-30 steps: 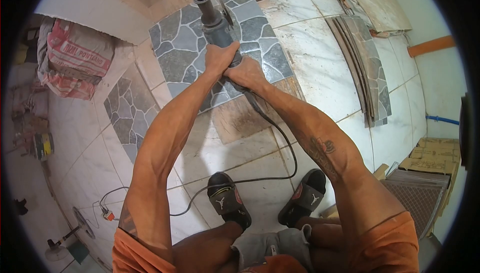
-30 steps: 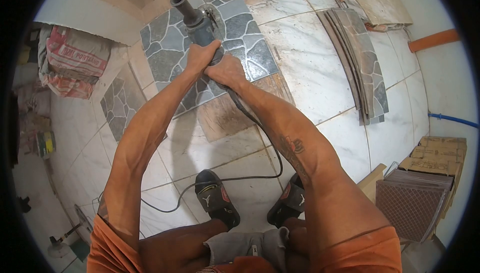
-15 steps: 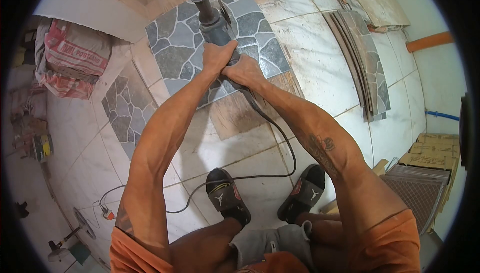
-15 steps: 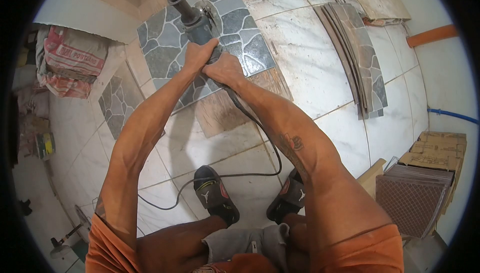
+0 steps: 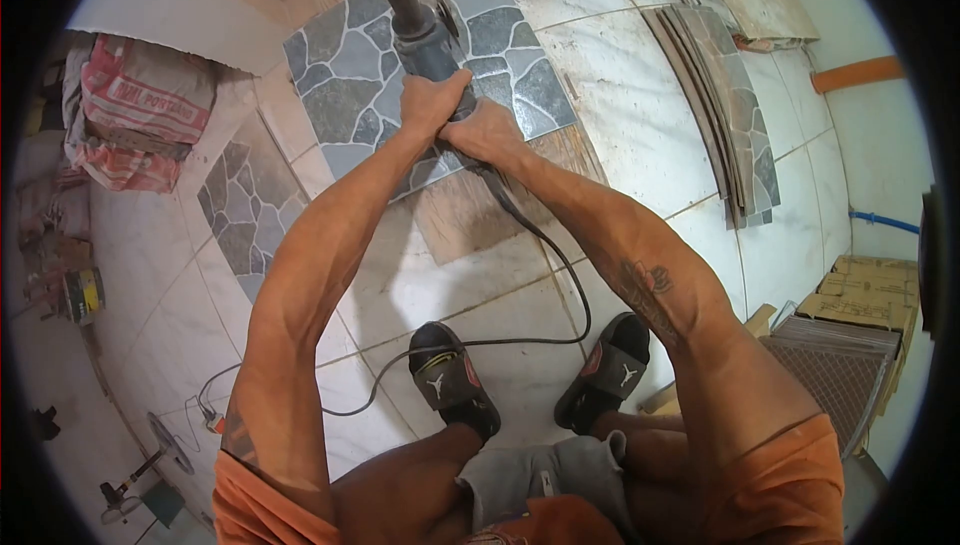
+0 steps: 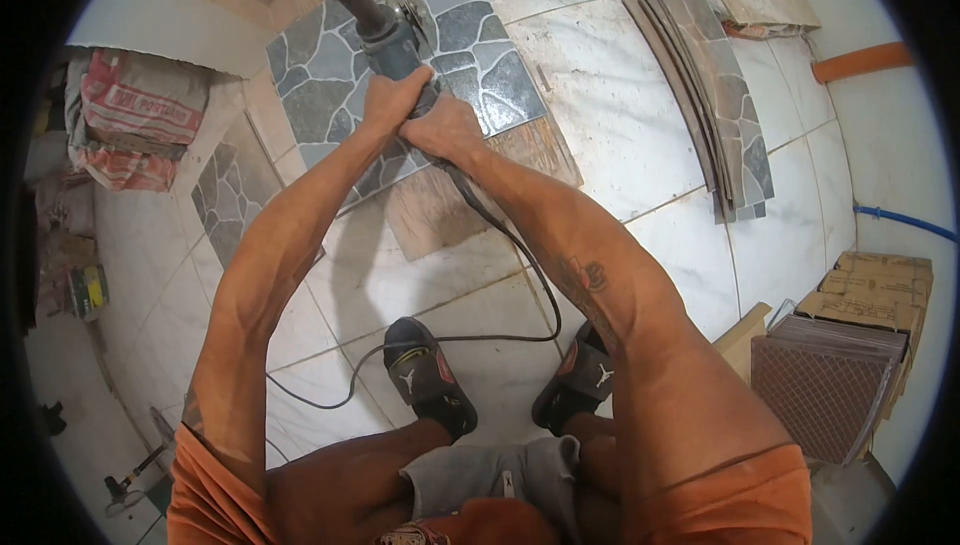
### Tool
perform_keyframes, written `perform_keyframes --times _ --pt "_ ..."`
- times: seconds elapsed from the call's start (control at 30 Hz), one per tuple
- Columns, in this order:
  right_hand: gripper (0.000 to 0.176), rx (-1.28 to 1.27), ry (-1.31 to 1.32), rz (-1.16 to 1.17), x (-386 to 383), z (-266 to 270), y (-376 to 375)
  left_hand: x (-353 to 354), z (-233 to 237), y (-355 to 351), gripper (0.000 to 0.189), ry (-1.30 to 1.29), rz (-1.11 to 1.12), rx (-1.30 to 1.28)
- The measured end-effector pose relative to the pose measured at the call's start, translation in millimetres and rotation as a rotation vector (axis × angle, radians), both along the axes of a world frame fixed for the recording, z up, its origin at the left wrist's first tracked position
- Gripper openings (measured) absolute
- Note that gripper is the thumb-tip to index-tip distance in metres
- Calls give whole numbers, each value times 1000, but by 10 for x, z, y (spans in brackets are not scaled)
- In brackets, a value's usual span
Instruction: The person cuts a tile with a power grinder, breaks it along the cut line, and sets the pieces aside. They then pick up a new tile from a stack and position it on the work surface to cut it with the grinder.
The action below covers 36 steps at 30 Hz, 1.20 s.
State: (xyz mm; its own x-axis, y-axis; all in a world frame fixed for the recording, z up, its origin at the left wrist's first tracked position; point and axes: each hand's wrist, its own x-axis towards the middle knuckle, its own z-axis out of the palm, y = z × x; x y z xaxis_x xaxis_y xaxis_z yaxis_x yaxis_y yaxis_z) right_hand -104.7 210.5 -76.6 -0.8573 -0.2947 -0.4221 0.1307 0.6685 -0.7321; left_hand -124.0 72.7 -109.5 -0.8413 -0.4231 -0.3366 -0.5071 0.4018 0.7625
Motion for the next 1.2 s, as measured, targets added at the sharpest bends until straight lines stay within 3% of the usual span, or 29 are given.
perform_keyframes --times 0.93,1.2 --pt "61 39 -14 -24 187 70 84 173 64 103 100 -43 -2 21" --pt "70 1 -12 -28 237 -27 114 221 -38 124 99 -10 -5 22"
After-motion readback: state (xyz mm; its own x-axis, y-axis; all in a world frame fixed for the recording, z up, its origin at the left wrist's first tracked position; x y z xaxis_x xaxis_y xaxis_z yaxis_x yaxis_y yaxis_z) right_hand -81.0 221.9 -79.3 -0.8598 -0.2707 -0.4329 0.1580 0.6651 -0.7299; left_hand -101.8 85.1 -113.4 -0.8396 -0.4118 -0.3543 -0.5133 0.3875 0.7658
